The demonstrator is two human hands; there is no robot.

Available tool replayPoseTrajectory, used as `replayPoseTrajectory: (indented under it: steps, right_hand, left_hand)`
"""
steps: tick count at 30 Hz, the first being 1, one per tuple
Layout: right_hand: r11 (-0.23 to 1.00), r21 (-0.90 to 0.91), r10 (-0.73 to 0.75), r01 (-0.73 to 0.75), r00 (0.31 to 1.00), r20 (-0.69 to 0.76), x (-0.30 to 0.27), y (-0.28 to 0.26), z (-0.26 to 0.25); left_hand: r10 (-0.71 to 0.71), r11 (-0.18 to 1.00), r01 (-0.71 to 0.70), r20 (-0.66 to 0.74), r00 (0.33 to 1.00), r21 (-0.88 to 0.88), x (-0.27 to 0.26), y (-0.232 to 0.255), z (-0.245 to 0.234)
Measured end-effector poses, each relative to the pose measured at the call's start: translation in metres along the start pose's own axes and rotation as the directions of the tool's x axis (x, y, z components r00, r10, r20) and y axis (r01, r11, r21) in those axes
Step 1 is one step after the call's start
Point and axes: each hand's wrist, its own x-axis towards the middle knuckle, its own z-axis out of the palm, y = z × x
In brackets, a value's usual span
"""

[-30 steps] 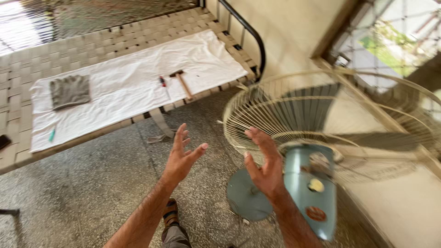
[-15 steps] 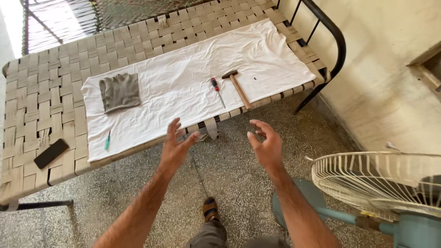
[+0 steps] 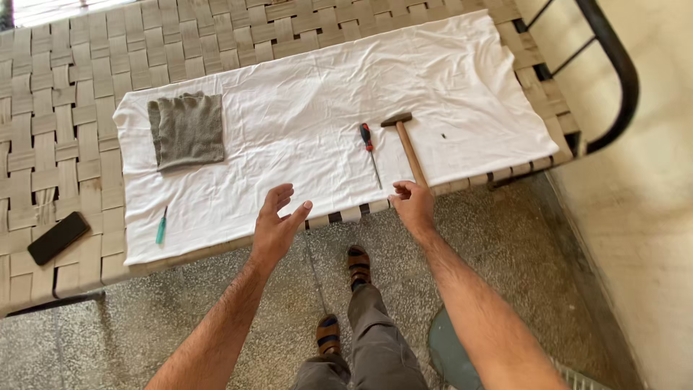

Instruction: The person uses a hammer and screwdriver to adjust and tighten components on a standing electric fan. They repeatedly tap the fan blade hub and motor housing, then use the screwdriver to tighten screws on the fan's control panel.

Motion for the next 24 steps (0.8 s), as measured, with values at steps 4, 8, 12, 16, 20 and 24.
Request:
replayPoseTrajectory:
  steps: [4, 8, 12, 16, 20, 24]
  right_hand:
    - [0.987, -0.146, 0.060, -0.063, 0.998, -0.025, 0.075, 0.036, 0.029]
    - [0.942, -0.289, 0.148, -0.170, 0.984, -0.097, 0.146, 0.077, 0.039]
    - [0.859, -0.482, 0.106, -0.175, 0.980, -0.167, 0.182, 0.116, 0.036]
    - [0.893, -0.443, 0.008, -0.074, 0.989, -0.148, 0.190, 0.134, 0.047]
    - [0.954, -0.272, 0.178, -0.128, 0.970, 0.168, 0.184, 0.122, 0.085]
    - [0.865, -0.499, 0.206, -0.045, 0.940, 0.273, 0.172, 0.108, 0.116]
  left_hand:
    - [-0.034, 0.999, 0.034, -0.046, 0.998, -0.003, 0.066, -0.008, 0.017]
    - [-0.098, 0.995, 0.098, -0.048, 0.994, -0.015, 0.127, -0.020, 0.038]
    - [-0.128, 0.991, 0.127, -0.028, 0.991, -0.030, 0.173, -0.032, 0.065]
    - [-0.124, 0.992, 0.124, 0.009, 0.992, -0.034, 0.209, -0.037, 0.092]
    - [-0.145, 0.986, 0.148, 0.045, 0.988, -0.071, 0.229, -0.044, 0.109]
    - [-0.158, 0.986, 0.160, 0.059, 0.986, -0.042, 0.235, -0.048, 0.117]
